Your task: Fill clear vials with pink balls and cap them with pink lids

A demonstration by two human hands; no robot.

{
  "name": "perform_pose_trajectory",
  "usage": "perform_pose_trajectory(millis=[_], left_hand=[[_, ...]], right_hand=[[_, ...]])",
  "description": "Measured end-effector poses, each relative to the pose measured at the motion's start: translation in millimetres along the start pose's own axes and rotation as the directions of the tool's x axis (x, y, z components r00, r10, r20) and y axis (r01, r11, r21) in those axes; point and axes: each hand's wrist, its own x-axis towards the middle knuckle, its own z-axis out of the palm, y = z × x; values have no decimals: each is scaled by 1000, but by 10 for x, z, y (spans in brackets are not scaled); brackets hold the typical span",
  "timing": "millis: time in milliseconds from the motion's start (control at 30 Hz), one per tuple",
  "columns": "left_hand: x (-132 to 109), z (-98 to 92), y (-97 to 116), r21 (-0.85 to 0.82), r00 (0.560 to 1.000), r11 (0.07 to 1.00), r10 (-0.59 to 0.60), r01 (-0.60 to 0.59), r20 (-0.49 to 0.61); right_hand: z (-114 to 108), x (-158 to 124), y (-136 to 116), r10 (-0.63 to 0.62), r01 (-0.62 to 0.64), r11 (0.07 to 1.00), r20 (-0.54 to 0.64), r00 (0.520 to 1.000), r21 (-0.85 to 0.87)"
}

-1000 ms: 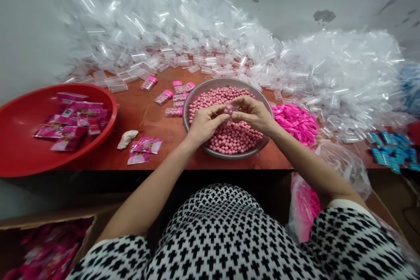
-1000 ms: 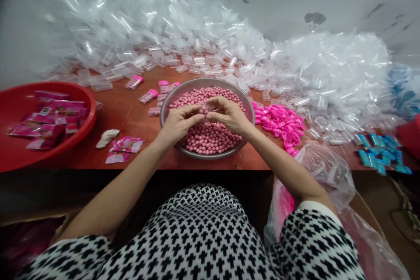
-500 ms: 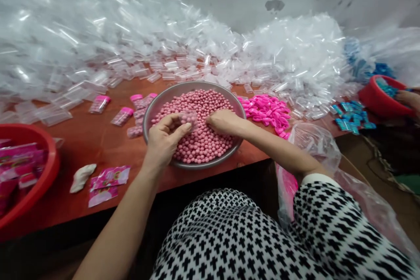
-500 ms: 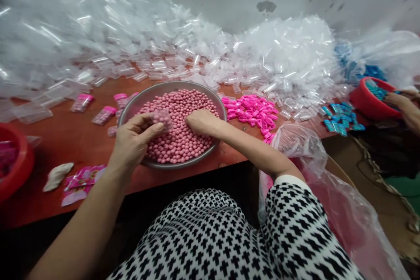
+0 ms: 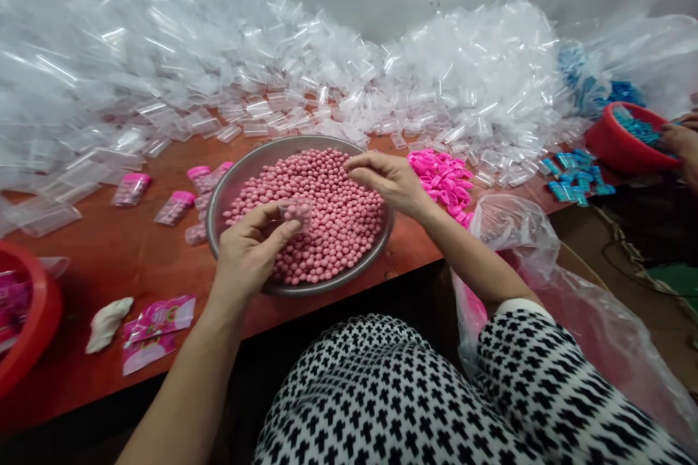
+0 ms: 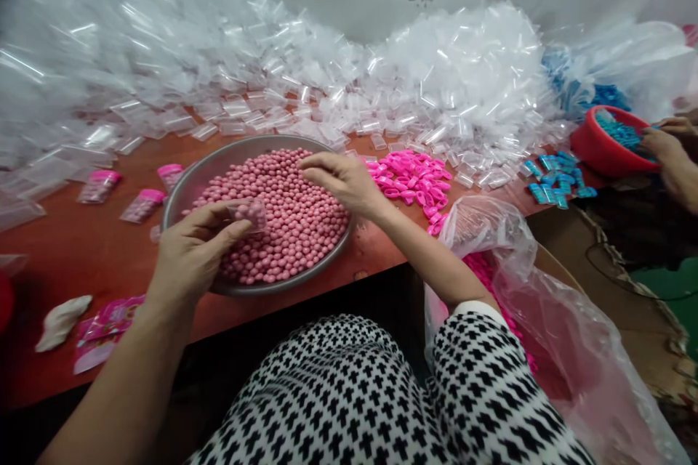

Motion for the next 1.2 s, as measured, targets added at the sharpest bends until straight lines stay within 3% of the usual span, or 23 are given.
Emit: perform_pose_trajectory(millis=[67, 167, 233, 300, 367, 433, 500, 567, 600, 667, 733, 800, 900, 967, 1033, 1100, 1200], left_hand=[[0, 4, -4, -25, 1000, 1000, 5, -6, -8], [0, 2, -27, -41, 1000, 999, 12, -12, -6], [2, -5, -52, -42, 1000, 999, 20, -21, -13], [6, -13, -73, -39, 999, 998, 40, -41, -27], [12, -18, -76, -39, 999, 999, 35, -36, -31], [16, -14, -50, -63, 1000, 998, 11, -13, -27], [12, 3, 3, -120, 1000, 993, -10, 10, -7], [-1, 35, 68, -185, 999, 983, -16, 21, 30], [-10, 58, 99, -216, 998, 976, -17, 30, 62], [-26, 113, 149, -271, 990, 961, -10, 49, 143], [-32, 172, 175, -328, 977, 943, 12, 60, 213], [-25, 217, 177, -377, 968, 924, 32, 66, 248], [-8, 229, 145, -446, 972, 893, 46, 63, 229], [-6, 200, 113, -509, 981, 858, 31, 72, 191], [-16, 160, 87, -565, 986, 821, 16, 82, 167], [-32, 126, 73, -577, 985, 813, 29, 75, 169], [-56, 107, 72, -528, 981, 849, 73, 34, 180]], right_hand=[[-297, -64, 219, 112, -133, 954, -93, 989, -267], [-637, -187, 590, 341, -310, 664, -93, 935, -681], [-739, -266, 798, 439, -332, 521, -87, 894, -786], [-771, -322, 932, 469, -354, 492, -100, 877, -795], [-774, -348, 977, 453, -391, 535, -136, 881, -749], [-764, -347, 935, 419, -430, 675, -168, 892, -600], [-731, -326, 814, 393, -409, 854, -115, 912, -321], [-656, -290, 633, 341, -340, 935, -12, 940, -101], [-602, -269, 527, 302, -299, 950, 16, 953, -95], [-461, -224, 299, 200, -196, 947, -8, 980, -256], [-287, -184, 72, 75, -95, 881, -62, 995, -464], [-97, -155, -132, -25, -21, 830, -74, 997, -558], [166, -127, -338, -127, 113, 875, 3, 992, -471], [293, -116, -386, -167, 179, 947, 68, 984, -266], [371, -111, -374, -117, 117, 993, 106, 987, 3], [407, -110, -339, 13, -49, 971, 154, 988, 234], [398, -100, -332, 159, -232, 894, 210, 965, 384]])
